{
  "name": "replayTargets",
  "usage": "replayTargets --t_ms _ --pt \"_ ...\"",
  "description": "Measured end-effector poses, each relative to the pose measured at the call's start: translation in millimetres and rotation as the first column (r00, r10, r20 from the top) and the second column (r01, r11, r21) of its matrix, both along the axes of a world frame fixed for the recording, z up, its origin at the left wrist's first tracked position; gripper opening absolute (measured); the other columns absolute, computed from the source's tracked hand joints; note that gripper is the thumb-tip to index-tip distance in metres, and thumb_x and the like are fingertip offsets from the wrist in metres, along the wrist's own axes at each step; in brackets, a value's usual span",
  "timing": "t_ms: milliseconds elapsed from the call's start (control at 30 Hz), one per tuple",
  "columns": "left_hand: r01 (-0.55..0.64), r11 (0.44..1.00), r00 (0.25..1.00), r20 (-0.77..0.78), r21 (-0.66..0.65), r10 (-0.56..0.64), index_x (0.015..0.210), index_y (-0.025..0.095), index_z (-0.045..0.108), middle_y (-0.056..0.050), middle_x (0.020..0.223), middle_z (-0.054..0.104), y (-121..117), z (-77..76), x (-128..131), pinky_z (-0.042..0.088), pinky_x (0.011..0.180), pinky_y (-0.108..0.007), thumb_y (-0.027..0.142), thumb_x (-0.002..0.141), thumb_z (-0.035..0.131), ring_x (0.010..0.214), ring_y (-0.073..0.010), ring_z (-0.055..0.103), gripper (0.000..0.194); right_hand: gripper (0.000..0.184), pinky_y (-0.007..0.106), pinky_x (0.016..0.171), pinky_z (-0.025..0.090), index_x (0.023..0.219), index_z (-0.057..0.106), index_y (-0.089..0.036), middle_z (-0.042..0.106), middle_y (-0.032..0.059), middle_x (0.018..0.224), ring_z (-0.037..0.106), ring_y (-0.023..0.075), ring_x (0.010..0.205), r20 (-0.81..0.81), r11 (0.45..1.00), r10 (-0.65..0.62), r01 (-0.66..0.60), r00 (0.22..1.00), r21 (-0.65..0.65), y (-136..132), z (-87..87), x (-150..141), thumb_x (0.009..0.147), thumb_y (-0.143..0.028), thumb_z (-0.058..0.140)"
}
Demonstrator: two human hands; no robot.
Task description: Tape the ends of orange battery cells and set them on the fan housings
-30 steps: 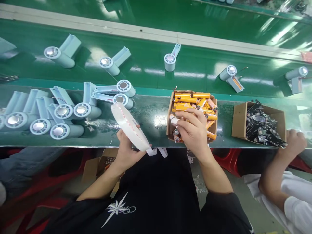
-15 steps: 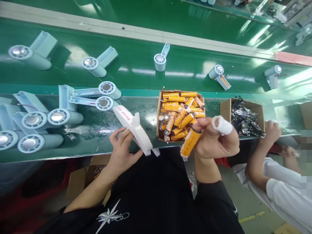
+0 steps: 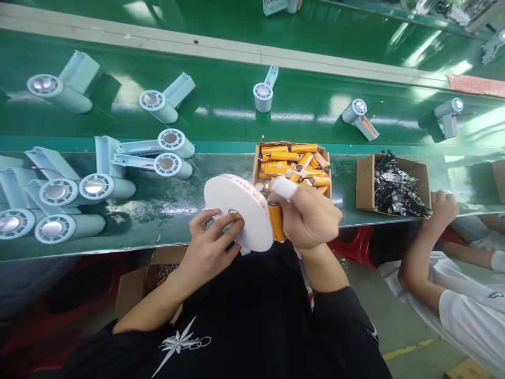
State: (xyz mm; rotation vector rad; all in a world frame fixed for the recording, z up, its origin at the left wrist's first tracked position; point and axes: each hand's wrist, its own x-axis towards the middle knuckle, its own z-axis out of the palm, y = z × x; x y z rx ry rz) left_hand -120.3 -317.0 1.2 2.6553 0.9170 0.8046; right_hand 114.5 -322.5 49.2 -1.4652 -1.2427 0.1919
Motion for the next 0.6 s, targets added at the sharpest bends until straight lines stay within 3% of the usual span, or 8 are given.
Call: replayTargets --t_ms 100,167,233,300,400,467,533,600 --pt "-0.028 0.997 0.999 -0.031 0.066 0.030 0.152 0.028 0.060 -0.007 0.125 0.078 2 -1.1 -8 0.047 0.106 -0.049 0.001 0.085 0.070 0.122 -0.0321 0.057 0.072 0.018 0.045 0.082 0.071 0.113 0.081 -0.033 0.081 0.0019 0.092 0.081 0.0248 0.083 -0.039 0.996 0.008 -0.004 0.999 0.089 -2 -9.2 4 0.103 -0.046 0.073" --pt "-0.063 0.991 0.996 -0.052 0.118 0.069 0.151 0.028 0.062 -0.005 0.123 0.079 5 -0.6 -17 0.046 0.104 -0.049 0.003 0.087 0.072 0.121 -0.0327 0.055 0.069 0.031 0.045 0.091 0.070 0.130 0.076 -0.033 0.082 0.0048 0.111 0.081 0.0260 0.102 -0.149 0.986 0.166 -0.160 0.975 0.050 -6 -9.2 8 0.103 -0.048 0.073" --pt "-0.101 0.982 0.992 -0.065 0.160 0.113 0.149 0.032 0.064 -0.004 0.122 0.080 9 1.4 -27 0.046 0.104 -0.051 0.005 0.089 0.075 0.123 -0.0342 0.053 0.067 0.049 0.045 0.094 0.069 0.140 0.071 -0.030 0.081 0.0085 0.121 0.079 0.0285 0.114 -0.249 0.921 0.356 -0.384 0.900 -0.068 -13 -4.4 14 0.099 -0.057 0.076" --pt "-0.115 0.979 0.989 -0.073 0.166 0.129 0.150 0.038 0.064 -0.003 0.123 0.079 14 5.7 -35 0.047 0.105 -0.054 0.009 0.091 0.076 0.124 -0.0348 0.052 0.067 0.048 0.038 0.085 0.069 0.129 0.077 -0.025 0.083 0.0077 0.111 0.081 0.0277 0.101 -0.230 0.827 0.459 -0.508 0.858 -0.241 -18 4.5 21 0.093 -0.056 0.083" --pt "-0.078 0.991 0.992 -0.093 0.106 0.088 0.149 0.047 0.064 -0.002 0.124 0.078 27 17.3 -45 0.047 0.111 -0.060 0.016 0.094 0.077 0.121 -0.0337 0.056 0.065 0.022 0.028 0.066 0.063 0.095 0.083 -0.023 0.082 0.0015 0.083 0.077 0.0207 0.073 -0.043 0.809 0.441 -0.418 0.896 -0.414 -22 23.7 33 0.090 -0.044 0.089" --pt "-0.051 0.997 0.993 -0.102 0.064 0.058 0.147 0.051 0.065 -0.001 0.123 0.078 35 26.8 -49 0.046 0.115 -0.065 0.018 0.095 0.076 0.117 -0.0330 0.059 0.062 0.018 0.028 0.066 0.062 0.087 0.083 -0.023 0.080 -0.0003 0.077 0.076 0.0201 0.071 0.019 0.818 0.423 -0.372 0.906 -0.438 -20 34.7 39 0.088 -0.040 0.090" --pt "-0.062 0.998 0.994 -0.087 0.027 0.064 0.145 0.052 0.065 -0.001 0.121 0.078 40 34.5 -48 0.042 0.118 -0.068 0.019 0.096 0.076 0.114 -0.0328 0.061 0.061 0.017 0.031 0.072 0.066 0.088 0.083 -0.025 0.080 -0.0005 0.077 0.078 0.0222 0.076 -0.027 0.827 0.404 -0.378 0.914 -0.416 -18 36.3 35 0.086 -0.039 0.092" --pt "-0.116 0.993 0.992 -0.054 0.030 0.118 0.144 0.054 0.065 -0.001 0.118 0.078 37 37.9 -41 0.037 0.119 -0.072 0.023 0.095 0.078 0.110 -0.0327 0.061 0.059 0.022 0.039 0.079 0.069 0.094 0.083 -0.026 0.081 0.0019 0.083 0.081 0.0262 0.083 -0.171 0.905 0.290 -0.328 0.942 -0.271 -17 24.1 19 0.086 -0.045 0.092"
